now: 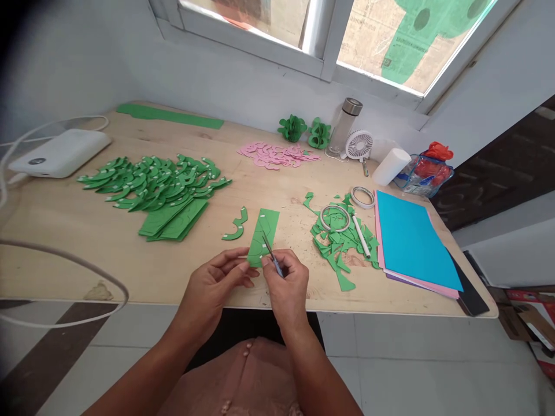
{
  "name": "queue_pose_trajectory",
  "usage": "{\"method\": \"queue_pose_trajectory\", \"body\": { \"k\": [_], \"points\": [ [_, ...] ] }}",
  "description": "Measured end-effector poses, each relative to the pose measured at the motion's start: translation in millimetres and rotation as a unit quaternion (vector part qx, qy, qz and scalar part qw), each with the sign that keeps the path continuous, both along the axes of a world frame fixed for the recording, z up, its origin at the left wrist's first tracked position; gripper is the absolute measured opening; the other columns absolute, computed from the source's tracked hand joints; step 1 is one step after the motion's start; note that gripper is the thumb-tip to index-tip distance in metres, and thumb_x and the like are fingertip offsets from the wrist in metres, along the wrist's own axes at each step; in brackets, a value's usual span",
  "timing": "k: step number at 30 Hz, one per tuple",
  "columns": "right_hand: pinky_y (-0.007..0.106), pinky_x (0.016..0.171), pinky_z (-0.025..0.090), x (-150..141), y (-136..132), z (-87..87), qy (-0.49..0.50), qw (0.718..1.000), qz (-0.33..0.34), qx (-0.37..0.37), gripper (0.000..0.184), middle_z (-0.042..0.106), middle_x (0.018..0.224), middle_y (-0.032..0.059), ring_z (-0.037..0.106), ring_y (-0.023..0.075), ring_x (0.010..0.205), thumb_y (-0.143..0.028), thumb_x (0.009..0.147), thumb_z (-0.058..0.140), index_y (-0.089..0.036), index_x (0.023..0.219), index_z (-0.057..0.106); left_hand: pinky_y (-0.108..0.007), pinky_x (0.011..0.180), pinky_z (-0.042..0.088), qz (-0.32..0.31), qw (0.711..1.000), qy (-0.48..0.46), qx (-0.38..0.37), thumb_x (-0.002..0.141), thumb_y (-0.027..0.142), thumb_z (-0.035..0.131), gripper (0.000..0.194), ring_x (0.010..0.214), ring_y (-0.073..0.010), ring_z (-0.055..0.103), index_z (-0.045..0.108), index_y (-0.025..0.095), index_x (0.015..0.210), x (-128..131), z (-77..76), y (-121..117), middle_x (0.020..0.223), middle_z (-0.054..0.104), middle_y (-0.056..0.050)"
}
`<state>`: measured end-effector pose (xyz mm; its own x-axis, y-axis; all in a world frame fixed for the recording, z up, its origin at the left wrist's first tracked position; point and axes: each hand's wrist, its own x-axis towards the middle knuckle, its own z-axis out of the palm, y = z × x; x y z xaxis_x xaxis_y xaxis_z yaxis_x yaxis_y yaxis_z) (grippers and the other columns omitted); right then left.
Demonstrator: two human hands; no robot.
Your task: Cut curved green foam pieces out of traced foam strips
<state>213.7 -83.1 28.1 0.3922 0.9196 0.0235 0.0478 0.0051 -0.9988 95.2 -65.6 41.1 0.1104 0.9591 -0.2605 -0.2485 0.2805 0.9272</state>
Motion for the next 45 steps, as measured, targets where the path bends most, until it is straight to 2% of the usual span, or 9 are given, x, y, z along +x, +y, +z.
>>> {"method": "queue_pose_trajectory", "body": {
  "k": [3,6,13,22,30,38,45],
  "points": [
    [0.028,0.064,0.040,2,1,0.2,-0.008,1.000,0.005,-0.008,0.015,0.058,0.072,0.0001,0.052,0.0151,0.067,-0.031,0.078,0.065,-0.018,0.072,0.065,-0.026,0.057,0.051,-0.015,0.999,0.013,-0.033,0.071,0.031,0.071,0.021,0.063,-0.0161,0.065,0.067,0.012,0.080,-3,-1.9,3,0.067,0.071,-0.004],
    [0.028,0.066,0.040,3,1,2.1,-0.027,0.999,0.024,-0.005,0.014,0.059,0.074,0.0009,0.052,0.0159,0.070,-0.031,0.079,0.066,-0.018,0.073,0.066,-0.026,0.056,0.050,-0.030,0.999,0.026,-0.028,0.071,0.031,0.070,0.018,0.059,-0.0152,0.063,0.069,0.013,0.074,-4,-2.5,7,0.067,0.072,-0.005],
    [0.027,0.058,0.034,5,2,8.8,-0.100,0.992,0.078,-0.016,0.018,0.051,0.067,-0.0015,0.046,0.0136,0.062,-0.030,0.081,0.065,-0.018,0.068,0.068,-0.023,0.052,0.048,-0.050,0.998,0.040,0.010,0.070,0.029,0.069,0.015,0.056,-0.0136,0.059,0.070,0.015,0.070,-3,-0.6,13,0.062,0.068,-0.002],
    [0.027,0.056,0.034,1,4,10.1,-0.144,0.987,0.067,-0.020,0.015,0.054,0.065,-0.0013,0.047,0.0138,0.060,-0.027,0.080,0.062,-0.019,0.068,0.066,-0.024,0.055,0.051,-0.065,0.993,0.089,0.052,0.072,0.026,0.064,0.010,0.055,-0.0134,0.060,0.070,0.018,0.070,-7,-0.2,14,0.062,0.067,0.001],
    [0.026,0.054,0.033,-1,3,14.0,-0.158,0.986,0.057,-0.020,0.013,0.054,0.063,-0.0017,0.046,0.0139,0.059,-0.025,0.078,0.061,-0.020,0.067,0.064,-0.023,0.056,0.050,-0.087,0.982,0.132,0.101,0.075,0.027,0.061,0.014,0.057,-0.0133,0.058,0.070,0.017,0.070,-9,-1.6,14,0.064,0.066,0.000],
    [0.026,0.055,0.034,-3,2,14.3,-0.179,0.983,0.045,-0.027,0.012,0.054,0.063,-0.0014,0.047,0.0142,0.060,-0.022,0.077,0.060,-0.019,0.066,0.064,-0.023,0.057,0.047,-0.109,0.980,0.131,0.101,0.077,0.028,0.060,0.015,0.057,-0.0119,0.055,0.067,0.017,0.068,-10,-2.6,13,0.063,0.063,0.001],
    [0.026,0.054,0.035,-4,2,14.4,-0.185,0.982,0.043,-0.017,0.012,0.055,0.062,-0.0017,0.047,0.0138,0.058,-0.021,0.077,0.060,-0.019,0.065,0.064,-0.024,0.057,0.049,-0.112,0.980,0.125,0.108,0.076,0.027,0.061,0.014,0.059,-0.0135,0.058,0.070,0.018,0.070,-12,-1.6,14,0.064,0.065,0.000]
  ]
}}
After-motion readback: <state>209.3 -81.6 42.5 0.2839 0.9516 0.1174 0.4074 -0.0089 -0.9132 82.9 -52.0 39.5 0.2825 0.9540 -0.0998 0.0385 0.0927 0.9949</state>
